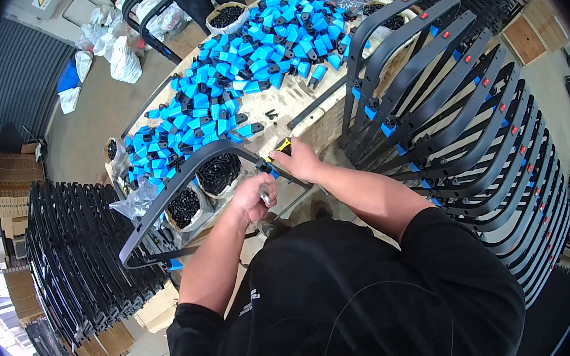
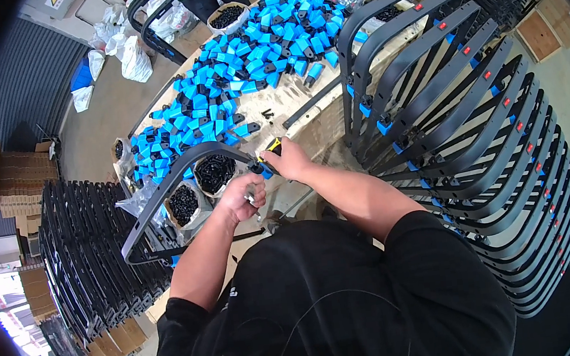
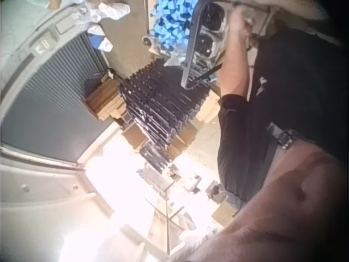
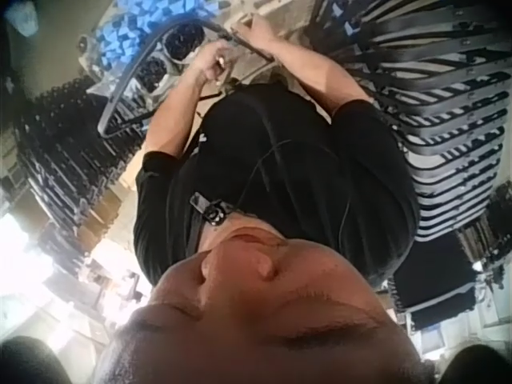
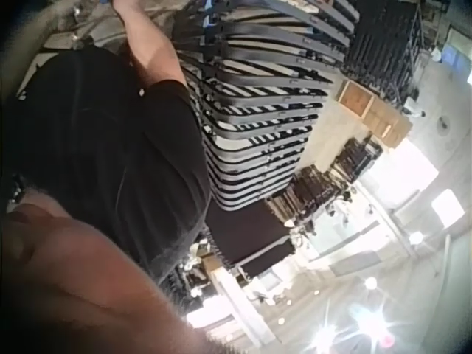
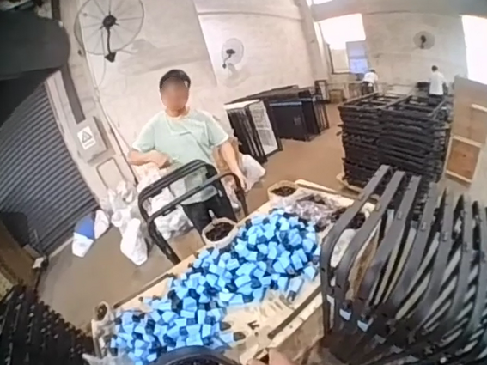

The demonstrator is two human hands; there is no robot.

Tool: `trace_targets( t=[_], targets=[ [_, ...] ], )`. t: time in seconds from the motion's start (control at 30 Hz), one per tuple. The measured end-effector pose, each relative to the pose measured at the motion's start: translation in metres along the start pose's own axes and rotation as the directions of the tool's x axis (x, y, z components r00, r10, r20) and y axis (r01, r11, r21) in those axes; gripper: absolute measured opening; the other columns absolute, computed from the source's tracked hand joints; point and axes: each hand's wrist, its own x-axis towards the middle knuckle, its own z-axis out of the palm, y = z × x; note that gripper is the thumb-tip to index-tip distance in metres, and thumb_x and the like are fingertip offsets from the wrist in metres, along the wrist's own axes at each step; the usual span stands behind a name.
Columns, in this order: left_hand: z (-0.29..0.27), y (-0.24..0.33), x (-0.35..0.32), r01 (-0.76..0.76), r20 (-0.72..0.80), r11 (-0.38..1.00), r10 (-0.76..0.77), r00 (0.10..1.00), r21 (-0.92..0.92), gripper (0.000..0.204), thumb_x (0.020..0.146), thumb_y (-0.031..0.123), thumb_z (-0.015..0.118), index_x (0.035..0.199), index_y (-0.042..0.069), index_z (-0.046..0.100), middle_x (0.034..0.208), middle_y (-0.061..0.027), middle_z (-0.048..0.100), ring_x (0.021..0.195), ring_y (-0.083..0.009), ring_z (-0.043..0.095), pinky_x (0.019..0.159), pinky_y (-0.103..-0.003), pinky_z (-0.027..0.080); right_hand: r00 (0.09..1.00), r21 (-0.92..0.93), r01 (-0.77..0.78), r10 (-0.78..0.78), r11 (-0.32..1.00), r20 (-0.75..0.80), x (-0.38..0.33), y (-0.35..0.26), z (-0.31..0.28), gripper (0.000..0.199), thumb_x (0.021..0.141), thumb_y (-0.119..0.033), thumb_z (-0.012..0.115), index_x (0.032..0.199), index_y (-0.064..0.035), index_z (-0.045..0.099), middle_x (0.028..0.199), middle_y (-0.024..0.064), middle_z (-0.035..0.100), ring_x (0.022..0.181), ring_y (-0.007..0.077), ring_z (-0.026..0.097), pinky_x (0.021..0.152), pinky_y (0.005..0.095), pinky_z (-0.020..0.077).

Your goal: The recorder is assembling metal furniture frames by attaching plastic components and tightening fasteners with a tool.

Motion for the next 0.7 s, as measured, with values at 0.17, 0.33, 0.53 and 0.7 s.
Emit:
trace_targets(
  t=[0.17, 0.33, 0.53, 0.7],
  targets=[
    [0.013, -0.055, 0.024, -0.144, -0.173, 0.436, 0.608, 0.775, 0.888, 0.014, 0.085, 0.016, 0.060, 0.082, 0.003, 0.060, 0.069, -0.0114, 0.063, 0.061, -0.0270, 0.061, 0.060, -0.040, 0.049, 0.994, 0.067, 0.030, -0.037, 0.997, 0.103, 0.005, 0.037, 0.000, 0.060, 0.085, -0.052, 0.076, 0.100, 0.0055, 0.063, 0.089, 0.0244, 0.070, 0.083, 0.0352, 0.069, 0.076, 0.0433, 0.0534],
    [0.025, -0.061, 0.023, 0.003, -0.217, 0.295, 0.697, 0.684, 0.956, 0.032, 0.083, 0.022, 0.062, 0.103, -0.003, 0.059, 0.094, -0.0286, 0.070, 0.092, -0.0455, 0.068, 0.083, -0.049, 0.053, 0.988, 0.049, -0.094, 0.087, 0.994, 0.127, -0.017, 0.080, 0.021, 0.053, 0.083, -0.049, 0.078, 0.092, 0.0011, 0.065, 0.083, 0.0163, 0.070, 0.075, 0.0263, 0.066, 0.070, 0.0405, 0.0521],
    [0.018, -0.060, 0.023, 0.043, -0.251, 0.315, 0.659, 0.709, 0.948, 0.041, 0.084, 0.026, 0.064, 0.109, -0.006, 0.055, 0.101, -0.0311, 0.069, 0.100, -0.0471, 0.066, 0.090, -0.050, 0.051, 0.968, -0.111, -0.172, 0.189, 0.979, 0.165, -0.053, 0.039, -0.004, 0.046, 0.085, -0.041, 0.075, 0.094, 0.0032, 0.064, 0.083, 0.0173, 0.069, 0.077, 0.0265, 0.066, 0.072, 0.0416, 0.0516],
    [0.021, -0.056, 0.018, 0.005, -0.275, 0.393, 0.635, 0.722, 0.920, 0.041, 0.083, 0.027, 0.065, 0.106, -0.005, 0.057, 0.100, -0.0315, 0.068, 0.100, -0.0481, 0.066, 0.089, -0.050, 0.051, 0.929, -0.069, -0.241, 0.250, 0.968, 0.272, -0.066, -0.007, -0.037, 0.055, 0.085, -0.036, 0.072, 0.114, 0.0092, 0.062, 0.100, 0.0266, 0.071, 0.097, 0.0388, 0.070, 0.086, 0.0442, 0.0538]
  ],
)
